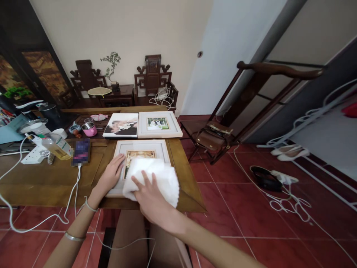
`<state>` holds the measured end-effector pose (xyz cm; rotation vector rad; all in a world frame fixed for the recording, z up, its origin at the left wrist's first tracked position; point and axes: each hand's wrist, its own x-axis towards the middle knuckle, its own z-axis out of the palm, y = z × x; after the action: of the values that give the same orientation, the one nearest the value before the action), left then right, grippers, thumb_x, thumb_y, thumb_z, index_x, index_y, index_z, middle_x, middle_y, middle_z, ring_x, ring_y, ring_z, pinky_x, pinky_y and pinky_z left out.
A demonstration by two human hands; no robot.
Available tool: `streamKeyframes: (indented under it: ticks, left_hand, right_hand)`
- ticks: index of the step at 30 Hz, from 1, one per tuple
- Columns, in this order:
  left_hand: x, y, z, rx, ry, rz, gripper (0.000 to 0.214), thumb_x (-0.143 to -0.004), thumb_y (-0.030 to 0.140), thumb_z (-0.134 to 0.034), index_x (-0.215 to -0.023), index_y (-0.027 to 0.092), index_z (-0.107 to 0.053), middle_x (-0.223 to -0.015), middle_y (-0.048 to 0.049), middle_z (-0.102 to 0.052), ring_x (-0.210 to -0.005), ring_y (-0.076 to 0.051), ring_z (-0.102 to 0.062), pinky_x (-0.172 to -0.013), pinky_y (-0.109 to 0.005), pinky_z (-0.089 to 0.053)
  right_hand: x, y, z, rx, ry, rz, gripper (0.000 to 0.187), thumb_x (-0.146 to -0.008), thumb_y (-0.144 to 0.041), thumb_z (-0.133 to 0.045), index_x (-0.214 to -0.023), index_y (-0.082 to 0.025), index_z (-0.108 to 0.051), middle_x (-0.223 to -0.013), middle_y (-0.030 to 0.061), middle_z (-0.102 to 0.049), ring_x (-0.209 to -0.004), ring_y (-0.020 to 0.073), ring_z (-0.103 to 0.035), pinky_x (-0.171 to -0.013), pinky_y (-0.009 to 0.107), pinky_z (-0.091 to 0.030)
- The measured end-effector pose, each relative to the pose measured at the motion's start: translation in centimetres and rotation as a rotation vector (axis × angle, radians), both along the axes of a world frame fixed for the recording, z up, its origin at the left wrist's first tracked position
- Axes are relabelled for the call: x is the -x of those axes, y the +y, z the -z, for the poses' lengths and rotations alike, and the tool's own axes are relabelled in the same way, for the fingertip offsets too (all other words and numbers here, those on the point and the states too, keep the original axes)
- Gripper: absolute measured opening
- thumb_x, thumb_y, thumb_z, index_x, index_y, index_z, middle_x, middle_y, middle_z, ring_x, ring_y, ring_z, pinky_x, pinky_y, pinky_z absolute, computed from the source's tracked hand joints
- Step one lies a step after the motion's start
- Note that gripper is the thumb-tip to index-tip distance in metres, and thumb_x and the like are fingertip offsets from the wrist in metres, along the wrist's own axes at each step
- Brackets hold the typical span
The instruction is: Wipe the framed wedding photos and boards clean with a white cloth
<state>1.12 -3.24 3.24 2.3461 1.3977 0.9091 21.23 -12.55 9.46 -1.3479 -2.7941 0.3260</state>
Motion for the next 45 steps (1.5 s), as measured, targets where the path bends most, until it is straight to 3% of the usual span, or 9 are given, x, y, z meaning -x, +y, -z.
streamKeyframes:
  ticks: [7, 11, 17, 20, 25, 28, 38, 41, 45]
  left_hand:
    - [0.3, 0.4, 0.8, 0.011, 0.128, 0.033, 0.064, -0.072, -0.007, -0.032, -0.131, 0.011, -0.049, -0.141, -0.0138, -0.046, -0.134, -0.02, -0.038, -0.113, -0.043, -0.032]
    - [0.3, 0.5, 0.8, 0.008, 0.167, 0.036, 0.069, -0.067, -0.008, -0.032, -0.133, 0.01, -0.047, -0.141, -0.0143, -0.045, -0.134, -0.02, -0.037, -0.113, -0.043, -0.032]
    - [0.5, 0.9, 1.5, -0.041, 0.128, 0.006, 0.071, -0.065, -0.009, -0.033, -0.131, 0.013, -0.049, -0.138, -0.0121, -0.049, -0.132, -0.02, -0.041, -0.11, -0.044, -0.036]
    - [0.4, 0.9, 1.7, -0.056, 0.099, -0.009, 0.071, -0.065, -0.009, -0.033, -0.13, 0.014, -0.05, -0.137, -0.0111, -0.05, -0.131, -0.02, -0.041, -0.111, -0.043, -0.036]
    - [0.1, 0.7, 1.4, -0.044, 0.086, -0.016, 0.065, -0.07, -0.007, -0.033, -0.129, 0.013, -0.051, -0.137, -0.0118, -0.05, -0.131, -0.02, -0.042, -0.112, -0.043, -0.035]
    - [0.0, 0.7, 1.2, -0.047, 0.072, -0.015, 0.064, -0.072, -0.006, -0.033, -0.129, 0.015, -0.051, -0.137, -0.0105, -0.051, -0.131, -0.02, -0.042, -0.111, -0.044, -0.035]
    - [0.1, 0.1, 0.1, -0.011, 0.083, -0.001, 0.057, -0.078, -0.001, -0.033, -0.131, 0.012, -0.049, -0.14, -0.0124, -0.048, -0.131, -0.019, -0.042, -0.112, -0.043, -0.033]
    - [0.2, 0.1, 0.3, -0.014, 0.094, 0.001, 0.058, -0.077, -0.002, -0.033, -0.131, 0.015, -0.049, -0.139, -0.0106, -0.048, -0.131, -0.019, -0.041, -0.111, -0.044, -0.034]
    - [0.1, 0.4, 0.8, -0.029, 0.105, -0.021, 0.06, -0.076, -0.004, -0.033, -0.13, 0.015, -0.051, -0.137, -0.0109, -0.05, -0.131, -0.02, -0.041, -0.111, -0.043, -0.035]
  right_hand:
    - [-8.1, -0.1, 1.4, -0.024, 0.106, 0.109, 0.064, -0.055, 0.004, -0.039, -0.107, -0.02, -0.07, -0.145, 0.0014, -0.038, -0.139, 0.0254, -0.019, -0.115, 0.052, -0.015]
    - [-9.8, 4.4, 1.8, -0.089, 0.178, 0.165, 0.061, -0.06, 0.002, -0.036, -0.111, -0.013, -0.066, -0.143, 0.0083, -0.041, -0.139, 0.0223, -0.022, -0.114, 0.048, -0.018]
    - [-8.3, 10.8, 1.1, -0.139, 0.149, 0.221, 0.058, -0.068, 0.003, -0.035, -0.118, -0.008, -0.062, -0.136, 0.016, -0.05, -0.137, 0.025, -0.027, -0.113, 0.049, -0.019]
    - [-7.9, 8.7, 1.1, -0.141, 0.122, 0.177, 0.059, -0.068, 0.004, -0.034, -0.116, -0.012, -0.064, -0.14, 0.0128, -0.046, -0.138, 0.0285, -0.023, -0.111, 0.053, -0.018]
    - [-8.7, 0.2, 2.0, -0.064, 0.101, 0.115, 0.06, -0.063, 0.002, -0.04, -0.111, -0.019, -0.067, -0.146, 0.0072, -0.038, -0.14, 0.0296, -0.015, -0.111, 0.06, -0.014]
    - [-8.3, -2.8, 2.0, -0.001, 0.055, 0.124, 0.058, -0.063, 0.0, -0.042, -0.11, -0.022, -0.068, -0.148, 0.004, -0.033, -0.14, 0.032, -0.012, -0.111, 0.062, -0.013]
    - [4.4, -2.0, 0.8, 0.015, 0.021, 0.036, 0.036, -0.084, -0.024, -0.046, -0.111, -0.024, -0.068, -0.151, 0.0053, -0.026, -0.137, 0.0423, -0.016, -0.107, 0.068, -0.014]
    - [3.6, -2.2, 1.6, -0.023, -0.008, 0.046, 0.035, -0.085, -0.028, -0.043, -0.109, -0.03, -0.07, -0.151, -0.0027, -0.024, -0.138, 0.0377, -0.017, -0.112, 0.06, -0.018]
    - [-3.0, -2.2, 2.7, -0.036, 0.025, 0.158, 0.049, -0.071, -0.012, -0.048, -0.11, -0.032, -0.068, -0.149, -0.0053, -0.029, -0.139, 0.0282, -0.017, -0.116, 0.049, -0.015]
